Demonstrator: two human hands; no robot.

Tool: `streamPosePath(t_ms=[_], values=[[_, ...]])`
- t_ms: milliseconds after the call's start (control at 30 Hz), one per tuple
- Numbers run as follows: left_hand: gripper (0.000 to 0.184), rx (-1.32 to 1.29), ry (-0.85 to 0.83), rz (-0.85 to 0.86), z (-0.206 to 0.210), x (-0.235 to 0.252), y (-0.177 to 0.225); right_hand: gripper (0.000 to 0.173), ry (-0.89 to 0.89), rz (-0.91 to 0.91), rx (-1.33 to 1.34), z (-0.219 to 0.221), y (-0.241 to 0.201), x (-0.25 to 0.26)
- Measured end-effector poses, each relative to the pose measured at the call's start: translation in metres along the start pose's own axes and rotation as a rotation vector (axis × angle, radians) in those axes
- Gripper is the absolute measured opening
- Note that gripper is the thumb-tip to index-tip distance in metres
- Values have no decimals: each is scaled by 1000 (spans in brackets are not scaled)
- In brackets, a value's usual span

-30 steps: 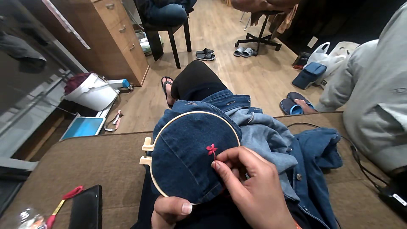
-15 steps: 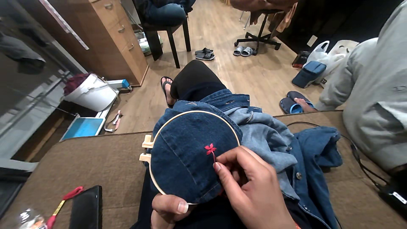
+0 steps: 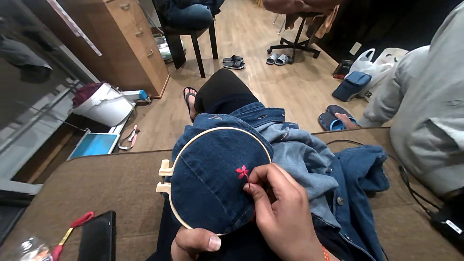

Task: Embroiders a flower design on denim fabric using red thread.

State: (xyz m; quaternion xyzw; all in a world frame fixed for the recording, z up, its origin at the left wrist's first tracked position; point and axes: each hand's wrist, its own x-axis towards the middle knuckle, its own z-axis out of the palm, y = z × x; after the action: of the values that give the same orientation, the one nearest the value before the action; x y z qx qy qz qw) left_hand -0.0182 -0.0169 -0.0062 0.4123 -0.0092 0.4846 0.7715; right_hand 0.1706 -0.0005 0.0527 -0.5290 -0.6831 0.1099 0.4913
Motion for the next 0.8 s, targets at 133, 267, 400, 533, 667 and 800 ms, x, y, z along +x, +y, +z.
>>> streamPosePath(t_ms=[133,267,400,533,667,800], values=[[34,60,9,-1,3,0,2,15,18,-14,-7,0,-1,0],[34,46,-1,22,4,0,1,15,24,-25,-5,1,-2,-1],[34,34,15,32,6,1,0,13,29,-42,7,0,-2,-1],[34,63,8,29,6,0,1,13,44,-34,31,0,-3,-2],[34,75,17,-7,9,0,4,15,51,-25,15,1,-4,-1],[35,135,5,5,8,-1,4,17,68,-25,30,2,-5,-1]])
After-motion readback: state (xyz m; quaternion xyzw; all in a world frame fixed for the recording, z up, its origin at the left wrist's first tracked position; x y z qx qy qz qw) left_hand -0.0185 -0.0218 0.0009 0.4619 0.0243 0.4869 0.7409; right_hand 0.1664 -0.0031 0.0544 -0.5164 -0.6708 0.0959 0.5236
